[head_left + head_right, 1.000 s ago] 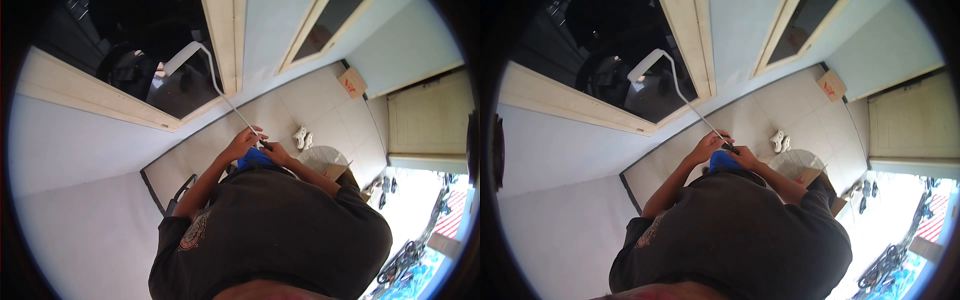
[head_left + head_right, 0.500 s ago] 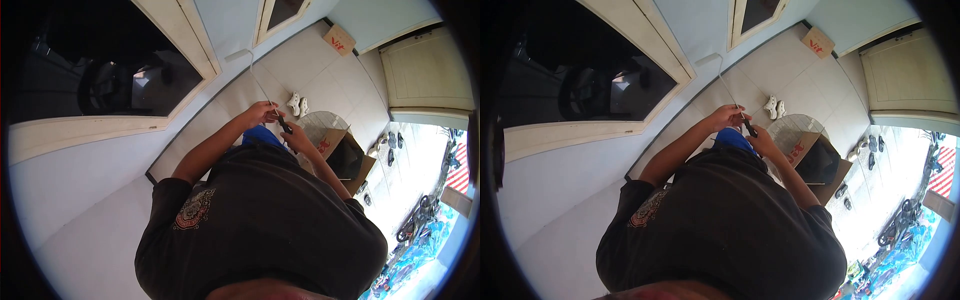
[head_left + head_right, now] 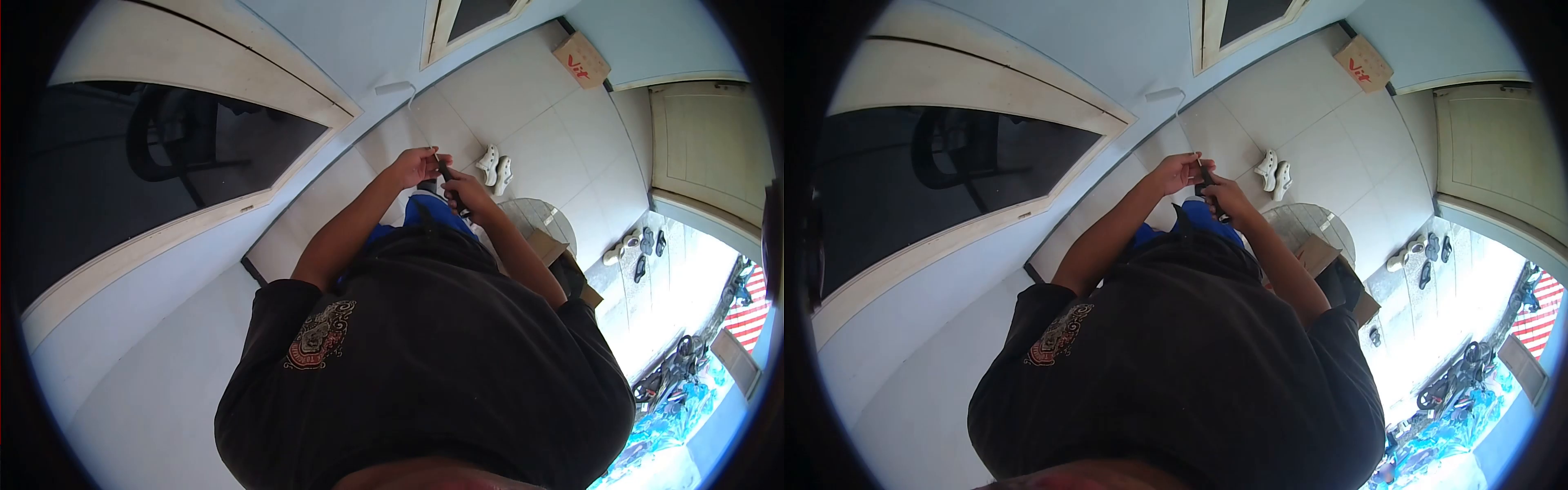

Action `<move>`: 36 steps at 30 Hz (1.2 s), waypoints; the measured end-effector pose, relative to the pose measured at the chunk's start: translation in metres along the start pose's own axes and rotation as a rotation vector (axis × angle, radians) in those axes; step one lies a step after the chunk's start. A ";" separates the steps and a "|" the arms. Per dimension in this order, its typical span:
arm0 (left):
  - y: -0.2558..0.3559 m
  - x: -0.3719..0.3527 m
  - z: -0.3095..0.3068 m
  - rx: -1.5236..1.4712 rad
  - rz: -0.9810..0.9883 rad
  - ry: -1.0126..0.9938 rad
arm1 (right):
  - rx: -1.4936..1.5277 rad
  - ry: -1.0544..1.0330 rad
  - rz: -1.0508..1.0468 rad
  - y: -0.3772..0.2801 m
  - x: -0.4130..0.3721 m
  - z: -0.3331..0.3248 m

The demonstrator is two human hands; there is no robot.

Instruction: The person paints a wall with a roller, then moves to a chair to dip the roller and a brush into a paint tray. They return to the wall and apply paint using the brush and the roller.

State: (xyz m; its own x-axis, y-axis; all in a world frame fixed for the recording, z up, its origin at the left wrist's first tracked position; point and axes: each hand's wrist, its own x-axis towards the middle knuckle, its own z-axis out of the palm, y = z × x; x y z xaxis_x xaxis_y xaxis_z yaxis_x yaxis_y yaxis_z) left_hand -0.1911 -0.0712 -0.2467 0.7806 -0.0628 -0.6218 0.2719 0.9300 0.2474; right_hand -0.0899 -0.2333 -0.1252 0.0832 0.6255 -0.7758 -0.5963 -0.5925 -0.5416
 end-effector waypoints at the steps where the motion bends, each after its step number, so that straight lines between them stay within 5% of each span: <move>1: 0.002 0.000 0.002 -0.011 -0.010 0.010 | 0.006 -0.002 0.016 -0.002 0.005 -0.003; 3: 0.008 -0.002 0.006 -0.111 0.081 0.032 | 0.575 -0.130 0.207 -0.011 0.020 -0.011; 8: 0.008 -0.005 -0.016 -0.096 0.026 -0.061 | 0.625 -0.260 0.246 -0.020 0.026 -0.015; 10: 0.007 -0.014 -0.022 -0.061 0.001 -0.087 | 0.125 -0.066 0.132 -0.016 0.015 0.004; 16: 0.014 -0.034 -0.026 0.000 0.018 -0.093 | -0.478 0.158 -0.130 0.000 0.015 0.042; 26: 0.044 -0.051 -0.048 0.160 0.008 -0.008 | -0.477 0.179 -0.196 0.011 0.054 0.080; 29: 0.045 -0.044 -0.068 0.162 0.037 0.109 | -0.524 0.236 -0.264 0.029 0.120 0.086; 33: 0.041 -0.050 -0.094 0.422 0.068 0.404 | -0.185 0.247 -0.101 0.057 0.237 0.061; 36: 0.039 -0.073 -0.110 0.470 -0.052 0.486 | -0.088 0.227 -0.072 0.061 0.246 0.059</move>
State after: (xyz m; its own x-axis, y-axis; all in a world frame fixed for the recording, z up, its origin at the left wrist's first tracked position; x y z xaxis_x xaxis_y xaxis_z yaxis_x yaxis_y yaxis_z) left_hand -0.2992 0.0097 -0.2734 0.4480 0.1690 -0.8779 0.6041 0.6667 0.4366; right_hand -0.1530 -0.0857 -0.3297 0.3059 0.5433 -0.7818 -0.5114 -0.5989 -0.6163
